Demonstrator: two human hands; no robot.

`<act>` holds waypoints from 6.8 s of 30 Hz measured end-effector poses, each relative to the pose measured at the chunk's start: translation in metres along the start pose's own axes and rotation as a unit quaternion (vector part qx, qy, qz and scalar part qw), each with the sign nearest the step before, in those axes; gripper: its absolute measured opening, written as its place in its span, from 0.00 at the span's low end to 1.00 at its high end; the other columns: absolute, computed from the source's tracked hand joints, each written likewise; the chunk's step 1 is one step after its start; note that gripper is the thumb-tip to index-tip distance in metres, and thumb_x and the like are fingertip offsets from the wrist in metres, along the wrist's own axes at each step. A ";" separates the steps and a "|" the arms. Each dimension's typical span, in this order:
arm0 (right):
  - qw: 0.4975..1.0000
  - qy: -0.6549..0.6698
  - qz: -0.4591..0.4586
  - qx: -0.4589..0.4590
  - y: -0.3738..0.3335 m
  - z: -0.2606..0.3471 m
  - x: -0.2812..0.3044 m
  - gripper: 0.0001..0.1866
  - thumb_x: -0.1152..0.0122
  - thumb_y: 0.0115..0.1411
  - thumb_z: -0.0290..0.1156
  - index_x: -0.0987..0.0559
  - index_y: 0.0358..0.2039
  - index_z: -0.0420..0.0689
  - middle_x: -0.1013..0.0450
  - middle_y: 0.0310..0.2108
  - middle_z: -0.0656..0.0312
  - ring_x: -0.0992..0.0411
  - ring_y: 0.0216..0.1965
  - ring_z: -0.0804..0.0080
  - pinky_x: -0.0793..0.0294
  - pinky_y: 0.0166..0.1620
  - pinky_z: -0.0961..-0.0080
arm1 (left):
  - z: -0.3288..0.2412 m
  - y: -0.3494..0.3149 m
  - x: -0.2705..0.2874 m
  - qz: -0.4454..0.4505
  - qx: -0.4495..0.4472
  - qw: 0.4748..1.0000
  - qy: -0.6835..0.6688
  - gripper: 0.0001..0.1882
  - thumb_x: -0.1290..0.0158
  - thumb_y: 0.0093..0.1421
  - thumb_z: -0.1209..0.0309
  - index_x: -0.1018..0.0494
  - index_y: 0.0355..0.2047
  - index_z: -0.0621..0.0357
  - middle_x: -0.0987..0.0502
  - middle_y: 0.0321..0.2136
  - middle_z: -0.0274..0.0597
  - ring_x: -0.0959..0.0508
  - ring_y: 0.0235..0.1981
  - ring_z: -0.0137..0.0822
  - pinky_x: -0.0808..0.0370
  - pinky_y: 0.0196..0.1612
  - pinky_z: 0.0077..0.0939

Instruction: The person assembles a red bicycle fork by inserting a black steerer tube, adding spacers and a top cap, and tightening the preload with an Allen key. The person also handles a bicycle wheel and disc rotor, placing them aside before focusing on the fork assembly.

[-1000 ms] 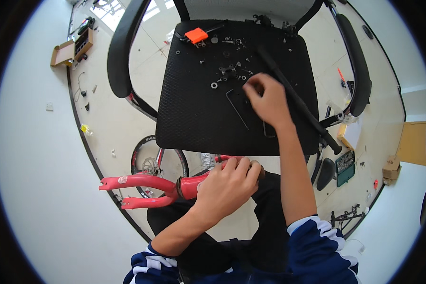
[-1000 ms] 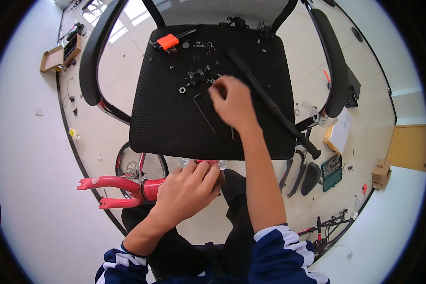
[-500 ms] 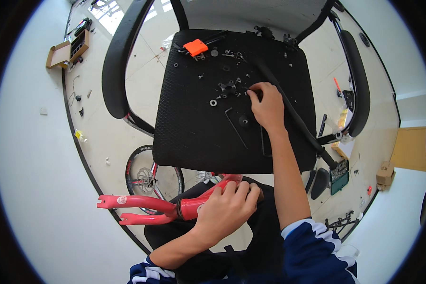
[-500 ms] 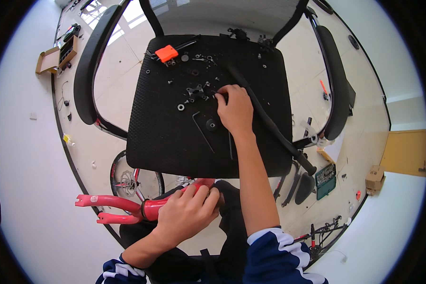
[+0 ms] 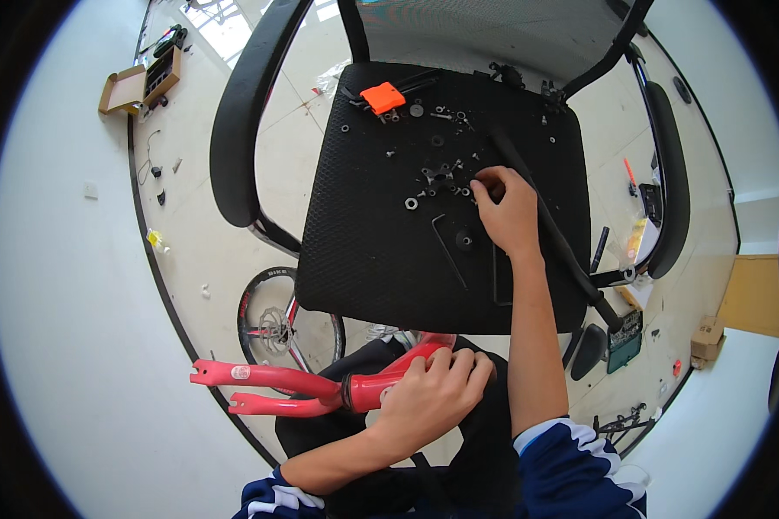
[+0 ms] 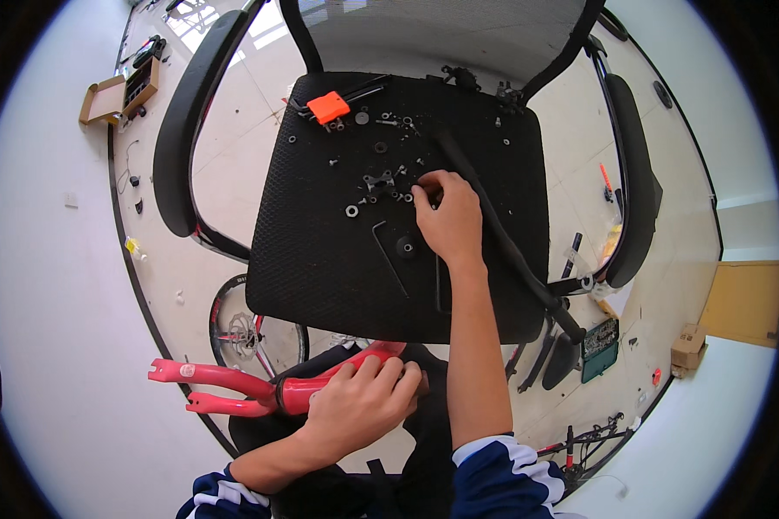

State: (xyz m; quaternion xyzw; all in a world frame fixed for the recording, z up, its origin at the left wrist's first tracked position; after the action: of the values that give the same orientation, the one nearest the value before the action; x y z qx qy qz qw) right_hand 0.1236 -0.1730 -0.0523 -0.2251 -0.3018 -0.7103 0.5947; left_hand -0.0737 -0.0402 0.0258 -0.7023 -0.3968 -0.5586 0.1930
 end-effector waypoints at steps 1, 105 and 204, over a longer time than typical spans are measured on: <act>1.000 -0.001 0.001 0.002 0.000 0.001 -0.002 0.07 0.35 0.57 0.27 0.18 0.35 0.39 0.23 0.30 0.60 0.28 0.30 0.70 0.28 0.36 0.73 | 0.000 0.000 0.000 0.004 0.001 1.000 0.002 0.09 0.46 0.60 0.65 0.28 0.33 0.57 0.30 0.24 0.34 0.26 0.26 0.29 0.28 0.24 0.22; 0.941 0.314 0.068 -0.100 -0.075 0.008 0.083 0.09 0.32 0.56 0.21 0.19 0.38 0.34 0.20 0.30 0.58 0.20 0.32 0.74 0.21 0.39 0.79 | 0.001 0.002 0.000 0.048 0.058 0.996 -0.050 0.18 0.37 0.50 0.63 0.28 0.37 0.58 0.26 0.31 0.38 0.22 0.34 0.37 0.24 0.33 0.31; 0.872 0.436 0.191 -0.117 -0.196 0.041 0.048 0.16 0.27 0.53 0.26 0.20 0.41 0.34 0.19 0.34 0.52 0.18 0.37 0.68 0.18 0.44 0.74 | 0.013 -0.017 0.007 0.016 0.066 0.997 -0.032 0.18 0.35 0.51 0.67 0.25 0.41 0.59 0.23 0.31 0.40 0.20 0.30 0.40 0.25 0.30 0.32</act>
State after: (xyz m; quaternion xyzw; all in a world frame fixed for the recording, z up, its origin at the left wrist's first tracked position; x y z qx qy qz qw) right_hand -0.0799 -0.1573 -0.0221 -0.0138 0.1222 -0.6394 0.7590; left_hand -0.0782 -0.0183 0.0258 -0.7121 -0.4275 -0.5051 0.2346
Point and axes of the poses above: each hand's wrist, its own y-axis towards the middle knuckle, its own x-axis out of the back of the hand, z = x × y, the point moved 6 cm from there along y, towards the middle knuckle
